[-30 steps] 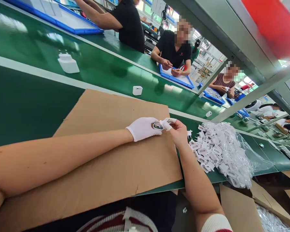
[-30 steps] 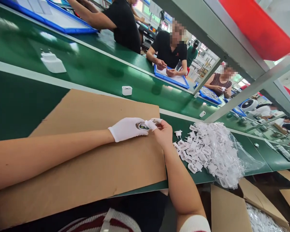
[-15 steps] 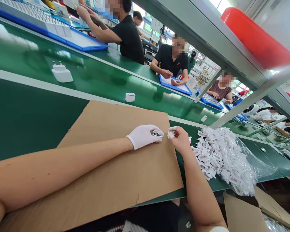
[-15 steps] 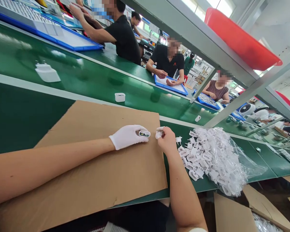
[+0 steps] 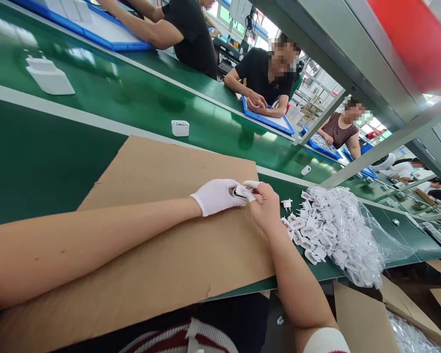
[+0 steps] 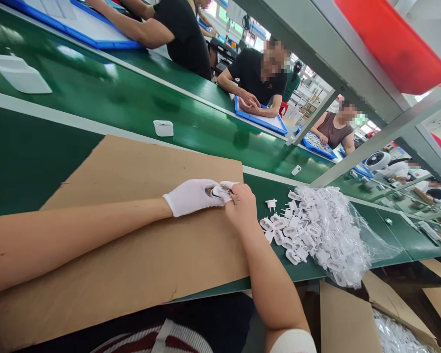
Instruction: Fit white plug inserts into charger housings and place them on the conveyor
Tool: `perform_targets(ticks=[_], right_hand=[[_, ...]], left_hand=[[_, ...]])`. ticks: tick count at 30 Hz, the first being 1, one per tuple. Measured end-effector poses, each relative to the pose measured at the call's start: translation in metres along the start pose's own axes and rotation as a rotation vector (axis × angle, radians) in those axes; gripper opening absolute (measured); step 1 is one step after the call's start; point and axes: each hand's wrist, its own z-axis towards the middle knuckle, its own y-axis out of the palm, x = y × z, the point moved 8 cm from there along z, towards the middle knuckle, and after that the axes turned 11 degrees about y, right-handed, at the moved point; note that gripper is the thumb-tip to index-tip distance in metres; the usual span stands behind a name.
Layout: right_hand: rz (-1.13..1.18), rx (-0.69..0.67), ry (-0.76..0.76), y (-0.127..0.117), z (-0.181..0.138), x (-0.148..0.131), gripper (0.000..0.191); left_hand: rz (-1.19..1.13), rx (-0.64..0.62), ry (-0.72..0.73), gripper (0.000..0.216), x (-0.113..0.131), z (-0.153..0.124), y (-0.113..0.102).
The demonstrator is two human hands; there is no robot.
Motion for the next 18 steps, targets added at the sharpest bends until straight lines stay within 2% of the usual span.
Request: perform_targets(ticks=[2, 5, 9, 11, 14, 16, 18], right_hand=[[0.062, -0.012, 0.07, 0.001, 0.001, 0.008, 0.022], [0.201, -0.053, 0.261, 0.003, 0.002, 0.025, 0.024], [0.34, -0.17, 0.409, 0.012, -0.001, 0.031, 0.029], [0.412, -0.2, 0.456, 0.015, -0.002, 0.031, 0.036], [0.402, -0.094, 0.421, 0.006, 0.0, 0.028, 0.036], [0.298, -0.007, 0.331, -0.003, 0.001, 0.021, 0.028], [0.153, 0.015, 0.21, -0.006, 0.0, 0.011, 0.021]], left_hand=[[0.007, -0.004, -0.004, 0.035, 0.0, 0.0, -0.001], [-0.001, -0.019, 0.027, 0.034, 0.002, -0.002, -0.001], [-0.017, 0.028, 0.096, 0.064, 0.01, -0.005, -0.007], [0.026, 0.022, 0.102, 0.066, 0.012, -0.006, -0.008], [0.074, -0.055, 0.133, 0.038, 0.015, -0.005, -0.005], [0.072, -0.064, 0.141, 0.035, 0.014, -0.004, -0.006], [0.067, -0.047, 0.128, 0.034, 0.012, -0.004, -0.007]])
